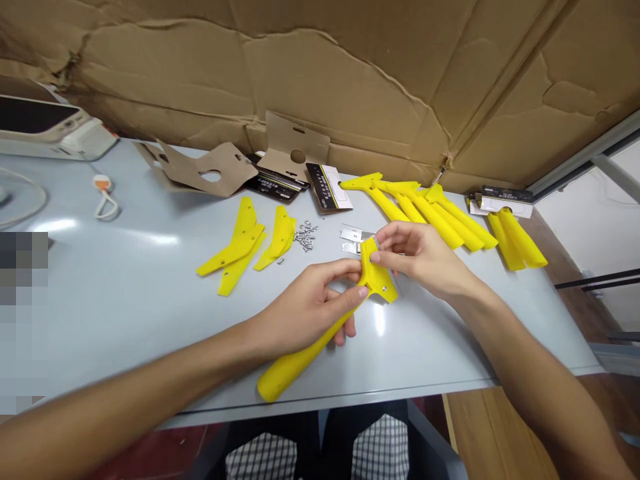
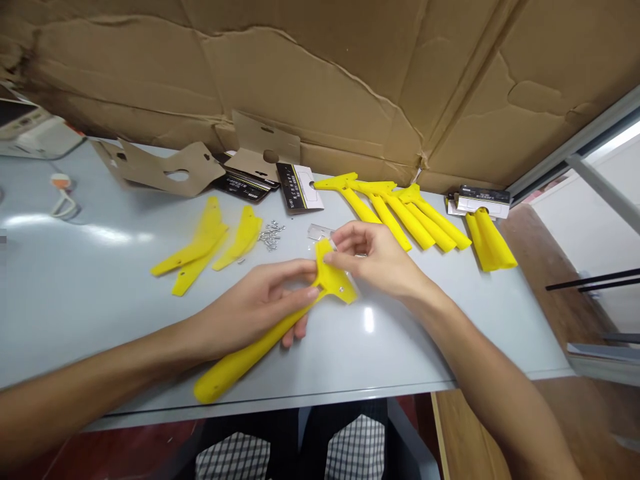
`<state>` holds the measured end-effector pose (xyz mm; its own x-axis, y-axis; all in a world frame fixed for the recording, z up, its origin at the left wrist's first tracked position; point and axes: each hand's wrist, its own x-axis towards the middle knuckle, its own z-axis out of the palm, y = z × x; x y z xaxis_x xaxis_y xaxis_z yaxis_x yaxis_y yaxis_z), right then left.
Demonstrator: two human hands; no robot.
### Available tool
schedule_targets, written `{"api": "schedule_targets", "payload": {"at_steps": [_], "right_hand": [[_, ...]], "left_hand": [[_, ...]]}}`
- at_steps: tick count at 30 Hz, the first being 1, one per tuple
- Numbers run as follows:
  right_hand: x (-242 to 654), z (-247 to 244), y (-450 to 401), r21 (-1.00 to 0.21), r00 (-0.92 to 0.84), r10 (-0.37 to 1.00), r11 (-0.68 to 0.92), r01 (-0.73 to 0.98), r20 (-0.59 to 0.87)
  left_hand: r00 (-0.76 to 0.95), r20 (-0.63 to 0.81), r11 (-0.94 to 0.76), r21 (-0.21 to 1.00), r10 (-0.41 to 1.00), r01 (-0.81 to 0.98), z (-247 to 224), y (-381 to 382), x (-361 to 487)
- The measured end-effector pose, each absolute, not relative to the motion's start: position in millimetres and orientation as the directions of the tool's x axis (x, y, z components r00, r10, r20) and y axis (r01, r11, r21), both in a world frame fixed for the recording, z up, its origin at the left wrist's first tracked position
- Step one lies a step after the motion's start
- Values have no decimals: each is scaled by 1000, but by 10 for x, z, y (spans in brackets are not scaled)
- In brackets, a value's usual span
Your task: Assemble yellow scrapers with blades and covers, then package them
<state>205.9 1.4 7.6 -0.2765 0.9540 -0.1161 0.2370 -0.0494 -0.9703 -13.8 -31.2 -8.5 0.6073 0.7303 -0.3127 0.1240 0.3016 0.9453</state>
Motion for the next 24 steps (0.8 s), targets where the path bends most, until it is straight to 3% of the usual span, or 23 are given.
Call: {"api": "schedule_targets", "payload": {"at_steps": [10, 19, 24], "right_hand": [[1991, 7, -57, -935, -292, 956, 83, 344, -22], [2130, -106, 172, -976, -300, 953, 29, 217, -39], [2088, -130, 422, -814, -380, 916, 317, 487, 129]], "left_hand": [[613, -288, 346, 938, 736, 26, -75, -300, -123], [549, -315, 451, 883, 774, -128, -60, -419, -97], [470, -287, 377, 920, 835, -109, -158, -457, -81]]}}
